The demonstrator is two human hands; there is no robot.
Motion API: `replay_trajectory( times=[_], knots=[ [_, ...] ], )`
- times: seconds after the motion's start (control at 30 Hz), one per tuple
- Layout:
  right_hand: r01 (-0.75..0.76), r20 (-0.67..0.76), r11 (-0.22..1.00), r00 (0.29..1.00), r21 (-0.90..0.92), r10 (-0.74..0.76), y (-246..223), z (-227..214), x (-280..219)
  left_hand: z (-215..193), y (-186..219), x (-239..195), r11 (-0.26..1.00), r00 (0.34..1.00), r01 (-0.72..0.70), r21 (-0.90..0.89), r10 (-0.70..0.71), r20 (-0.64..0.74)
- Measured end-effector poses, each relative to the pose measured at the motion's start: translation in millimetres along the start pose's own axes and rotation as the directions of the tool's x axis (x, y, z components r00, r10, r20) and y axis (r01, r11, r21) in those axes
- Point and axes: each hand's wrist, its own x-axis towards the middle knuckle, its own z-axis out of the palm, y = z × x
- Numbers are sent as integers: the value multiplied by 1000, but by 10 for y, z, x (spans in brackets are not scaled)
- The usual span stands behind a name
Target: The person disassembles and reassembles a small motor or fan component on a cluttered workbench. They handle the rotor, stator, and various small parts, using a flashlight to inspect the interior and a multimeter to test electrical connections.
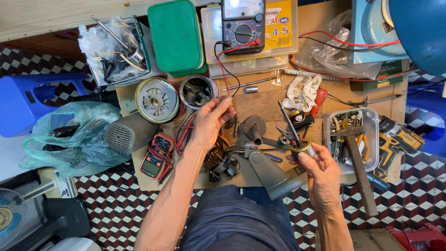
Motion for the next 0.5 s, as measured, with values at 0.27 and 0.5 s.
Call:
replay_trajectory(
  times=[0.27,0.5],
  knots=[
    [56,64,998,996,-29,-54,-71,174,-116,284,47,-212,989,994,63,-133,-49,102],
    [83,48,996,995,-12,-83,-136,234,-266,549,104,-349,998,989,62,1,-61,133]
  ],
)
